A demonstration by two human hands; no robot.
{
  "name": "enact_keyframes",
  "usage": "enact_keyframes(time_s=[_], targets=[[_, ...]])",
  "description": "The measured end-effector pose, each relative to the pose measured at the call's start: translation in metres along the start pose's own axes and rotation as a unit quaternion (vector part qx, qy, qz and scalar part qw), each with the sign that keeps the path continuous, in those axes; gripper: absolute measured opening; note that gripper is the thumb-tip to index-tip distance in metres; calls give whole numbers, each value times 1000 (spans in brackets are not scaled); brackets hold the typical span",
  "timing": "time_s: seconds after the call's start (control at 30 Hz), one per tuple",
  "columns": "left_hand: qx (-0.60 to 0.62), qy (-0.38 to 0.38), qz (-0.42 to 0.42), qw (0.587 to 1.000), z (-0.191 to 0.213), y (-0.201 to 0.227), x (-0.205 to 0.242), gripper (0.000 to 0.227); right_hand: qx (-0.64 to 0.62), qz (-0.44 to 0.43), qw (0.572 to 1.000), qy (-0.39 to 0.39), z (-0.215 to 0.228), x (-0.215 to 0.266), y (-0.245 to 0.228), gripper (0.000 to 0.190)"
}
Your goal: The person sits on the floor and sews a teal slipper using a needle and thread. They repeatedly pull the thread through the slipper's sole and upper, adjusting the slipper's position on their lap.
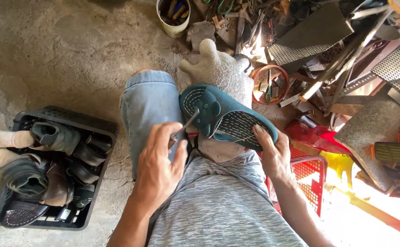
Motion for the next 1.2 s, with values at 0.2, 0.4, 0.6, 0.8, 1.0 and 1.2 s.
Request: enact_keyframes(time_s=[0.2, 0.4, 0.6, 0.8, 1.0, 1.2], targets=[[17, -78, -150, 986, -29, 30, 21, 34, -13, 4, 1000, -25, -11, 6, -17, 31], [-148, -117, -122, 975, -48, 31, 16, 46, -51, 17, 997, -52, -14, 7, -13, 34], [-172, -119, -126, 970, -53, 32, 13, 46, -11, 81, 995, -53, -13, 9, -15, 34], [-181, -114, -131, 968, -53, 34, 9, 44, 17, 100, 994, -46, -13, 13, -24, 32], [-186, -132, -129, 965, -47, 25, 3, 44, 46, 123, 990, -54, -17, 20, -34, 38], [-73, -290, -68, 952, -37, -10, -14, 45, 164, 171, 963, -126, -42, 46, -67, 33]])
Point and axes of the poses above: each hand's wrist, its own x-axis away from the middle knuckle, its own z-axis out of the back of the hand, y = z × x, the point moved 9 cm from there along -x, towards the middle knuckle, and after that the axes turned 12 degrees about -z, right-handed, at the moved point
